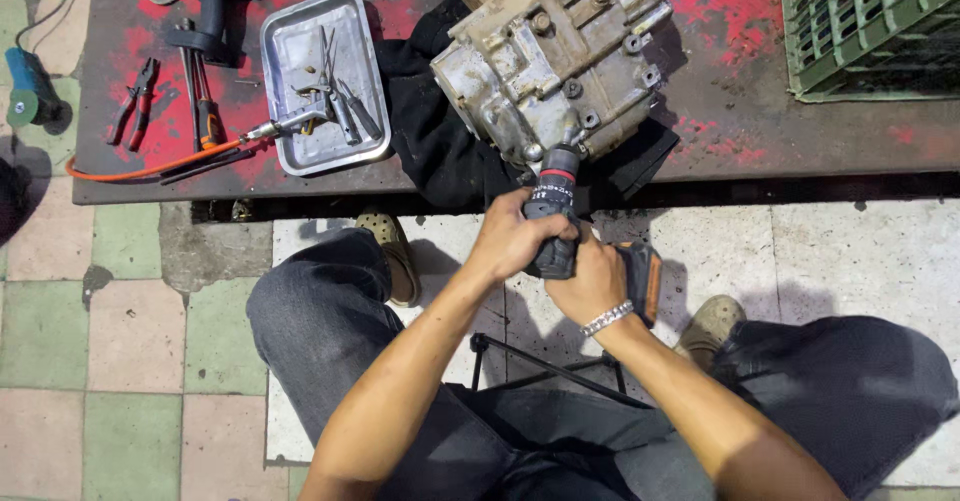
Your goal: The person uses a cordless impact driver to remove bolts from a motorcycle engine block resting on a workbench. The person systematically unscrews fasteners from the engine casing and places them into a metal tray.
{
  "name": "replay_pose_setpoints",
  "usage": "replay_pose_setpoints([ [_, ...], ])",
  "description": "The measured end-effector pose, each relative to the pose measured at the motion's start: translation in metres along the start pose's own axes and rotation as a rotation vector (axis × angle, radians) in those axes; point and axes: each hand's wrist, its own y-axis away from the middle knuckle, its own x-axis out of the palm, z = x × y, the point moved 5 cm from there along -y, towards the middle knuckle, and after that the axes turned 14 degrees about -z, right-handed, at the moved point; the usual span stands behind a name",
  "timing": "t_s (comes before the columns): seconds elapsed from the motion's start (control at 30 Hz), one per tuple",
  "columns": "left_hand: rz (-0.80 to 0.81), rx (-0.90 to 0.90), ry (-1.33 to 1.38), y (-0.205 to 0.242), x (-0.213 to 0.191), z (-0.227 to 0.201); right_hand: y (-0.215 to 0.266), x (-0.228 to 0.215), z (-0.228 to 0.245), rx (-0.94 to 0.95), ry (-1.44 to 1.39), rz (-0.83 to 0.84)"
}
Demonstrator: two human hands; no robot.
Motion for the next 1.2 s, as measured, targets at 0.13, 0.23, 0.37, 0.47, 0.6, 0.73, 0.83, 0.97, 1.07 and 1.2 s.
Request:
replay_pose_setpoints([
  [0.13,0.010,0.030,-0.142,-0.004,-0.013,-0.010,0.002,0.006,0.012,0.027,-0.122,-0.040],
  [0.23,0.043,0.057,-0.288,-0.009,-0.023,-0.023,0.006,0.011,0.023,0.062,-0.176,-0.099],
  [0.37,0.102,0.100,-0.459,-0.017,-0.034,-0.036,0.012,0.027,0.035,0.117,-0.285,-0.213],
  [0.47,0.133,0.130,-0.510,-0.023,-0.039,-0.042,0.014,0.039,0.040,0.113,-0.344,-0.297],
  [0.6,0.158,0.163,-0.567,-0.026,-0.043,-0.039,0.017,0.053,0.037,0.166,-0.321,-0.337],
  [0.73,0.172,0.166,-0.635,-0.031,-0.043,-0.038,0.018,0.060,0.037,0.159,-0.358,-0.369],
  [0.83,0.207,0.181,-0.603,-0.029,-0.043,-0.038,0.020,0.065,0.041,0.167,-0.385,-0.386],
  [0.97,0.186,0.214,-0.631,-0.038,-0.042,-0.038,0.014,0.066,0.040,0.137,-0.386,-0.457],
  [1.07,0.181,0.212,-0.610,-0.044,-0.037,-0.038,0.006,0.067,0.038,0.127,-0.368,-0.480],
  [1.2,0.192,0.240,-0.637,-0.044,-0.036,-0.037,0.007,0.071,0.033,0.145,-0.410,-0.476],
])
